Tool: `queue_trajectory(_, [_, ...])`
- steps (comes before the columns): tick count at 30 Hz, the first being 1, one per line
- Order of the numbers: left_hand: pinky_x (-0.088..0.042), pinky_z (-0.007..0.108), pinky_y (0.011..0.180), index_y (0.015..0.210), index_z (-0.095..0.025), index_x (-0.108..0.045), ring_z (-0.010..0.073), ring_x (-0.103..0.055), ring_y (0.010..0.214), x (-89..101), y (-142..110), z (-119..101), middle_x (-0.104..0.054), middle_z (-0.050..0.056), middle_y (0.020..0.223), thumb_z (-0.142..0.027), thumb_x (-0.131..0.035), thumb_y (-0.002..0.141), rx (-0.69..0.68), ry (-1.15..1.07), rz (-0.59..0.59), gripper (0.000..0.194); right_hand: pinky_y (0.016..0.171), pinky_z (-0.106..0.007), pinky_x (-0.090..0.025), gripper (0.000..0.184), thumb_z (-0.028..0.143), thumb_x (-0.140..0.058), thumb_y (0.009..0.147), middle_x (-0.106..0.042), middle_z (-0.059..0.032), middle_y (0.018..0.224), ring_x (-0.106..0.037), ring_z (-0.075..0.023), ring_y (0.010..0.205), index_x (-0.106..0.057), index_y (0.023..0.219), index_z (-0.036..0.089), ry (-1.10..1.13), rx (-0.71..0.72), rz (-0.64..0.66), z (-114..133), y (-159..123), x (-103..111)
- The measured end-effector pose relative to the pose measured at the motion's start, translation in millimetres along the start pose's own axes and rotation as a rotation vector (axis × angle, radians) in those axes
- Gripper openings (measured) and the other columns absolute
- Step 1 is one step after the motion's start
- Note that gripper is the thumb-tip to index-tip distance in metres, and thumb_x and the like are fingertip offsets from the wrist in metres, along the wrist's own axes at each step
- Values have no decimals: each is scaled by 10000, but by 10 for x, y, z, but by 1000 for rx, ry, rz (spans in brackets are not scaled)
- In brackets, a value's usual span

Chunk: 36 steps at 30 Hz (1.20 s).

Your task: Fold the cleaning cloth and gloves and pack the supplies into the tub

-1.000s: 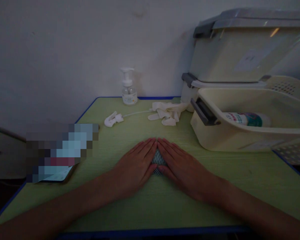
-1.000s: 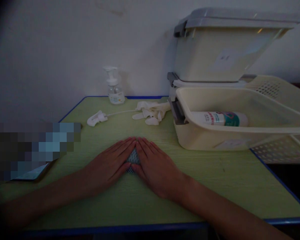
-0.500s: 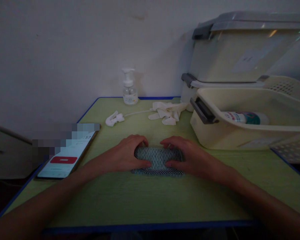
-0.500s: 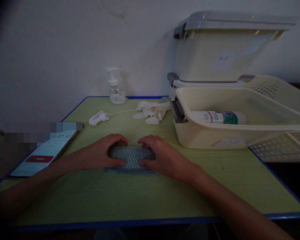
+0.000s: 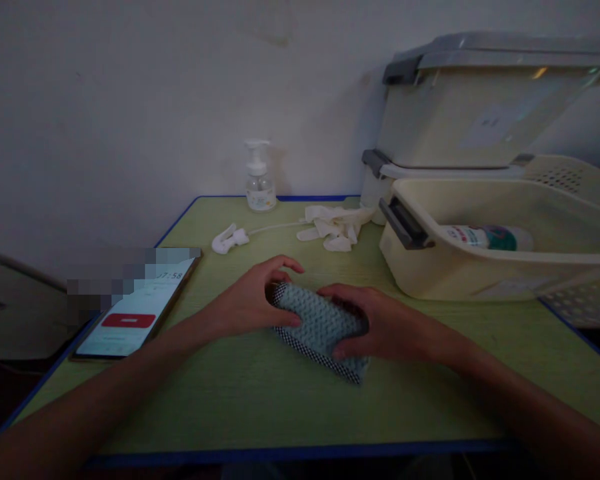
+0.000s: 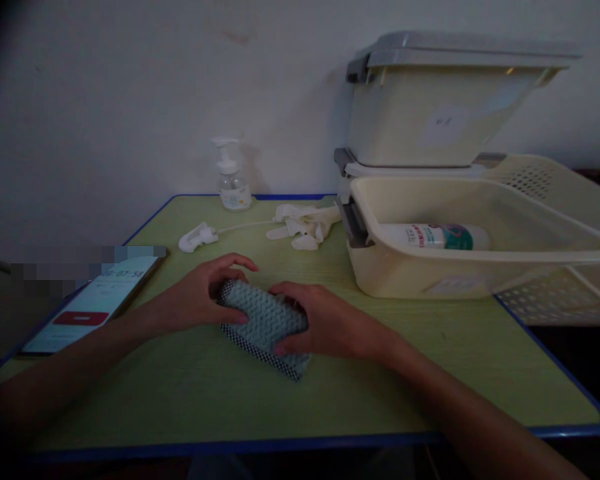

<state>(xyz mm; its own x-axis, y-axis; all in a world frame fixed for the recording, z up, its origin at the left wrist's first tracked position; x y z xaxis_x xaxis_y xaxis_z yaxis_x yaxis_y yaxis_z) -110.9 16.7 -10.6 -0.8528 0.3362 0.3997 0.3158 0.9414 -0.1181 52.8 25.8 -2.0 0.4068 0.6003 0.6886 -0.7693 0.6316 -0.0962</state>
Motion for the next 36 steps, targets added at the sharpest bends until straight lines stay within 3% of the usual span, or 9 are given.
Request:
queue_trajectory(5, [-474, 269, 620, 1082, -206, -412, 144, -590, 686, -4, 5, -52, -595, -28, 757, -202, -761, 530, -35, -446, -136, 653, 626, -271, -493, 308, 316, -663, 713, -633, -23, 840, -590, -155, 732, -585, 946, 131, 344, -23, 54, 66, 22, -111])
queue_trajectory(8, [-491, 303, 706, 1103, -199, -444, 174, -614, 799, -36, 9, -39, -642, 24, 900, -304, -750, 568, -37, -606, -192, 625, 633, -282, -511, 239, 297, -630, 726, -637, -18, 817, -600, -144, 711, -583, 897, 138, 565, -21, -12, 61, 59, -159])
queue_trajectory(12, [-475, 362, 821, 975, -151, -562, 231, -611, 934, -172, 33, 9, -649, 91, 1020, -499, -714, 589, 9, -713, -55, 542, 706, -319, -531, 280, 270, -643, 697, -658, -42, 916, -626, -163, 798, -572, 942, 156, 676, -27, -177, 1, 98, -137])
queue_trajectory(17, [-448, 377, 891, 886, -141, -594, 208, -630, 908, -244, 32, 45, -687, 56, 913, -364, -795, 559, 31, -666, 12, 444, 761, -359, -532, 348, 299, -658, 688, -656, -71, 1013, -631, -186, 869, -556, 991, 161, 672, -32, -285, -76, 123, -105])
queue_trajectory(27, [-449, 385, 905, 911, -134, -597, 205, -631, 932, -211, 55, 57, -692, 69, 950, -341, -752, 635, -13, -599, -3, 378, 805, -369, -525, 387, 367, -671, 697, -660, -74, 1044, -635, -193, 912, -583, 1010, 157, 785, -62, -234, -102, 139, -133])
queue_trajectory(36, [-472, 354, 862, 908, -126, -597, 186, -637, 893, -209, 38, 32, -695, 51, 909, -257, -694, 675, -9, -537, -5, 284, 827, -377, -508, 349, 328, -722, 631, -686, -60, 925, -647, -173, 804, -613, 904, 139, 850, -84, -186, -105, 143, -155])
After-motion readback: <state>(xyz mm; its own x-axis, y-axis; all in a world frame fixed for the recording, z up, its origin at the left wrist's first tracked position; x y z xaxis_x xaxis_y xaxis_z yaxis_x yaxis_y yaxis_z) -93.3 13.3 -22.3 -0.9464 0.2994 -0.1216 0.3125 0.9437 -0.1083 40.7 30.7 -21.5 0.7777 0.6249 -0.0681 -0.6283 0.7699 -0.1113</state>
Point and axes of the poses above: each hand's wrist, its own y-axis towards the middle knuckle, its own x-axis out of the back of the hand, z = x × y, the point moved 5 cm from there along y, towards the middle knuckle
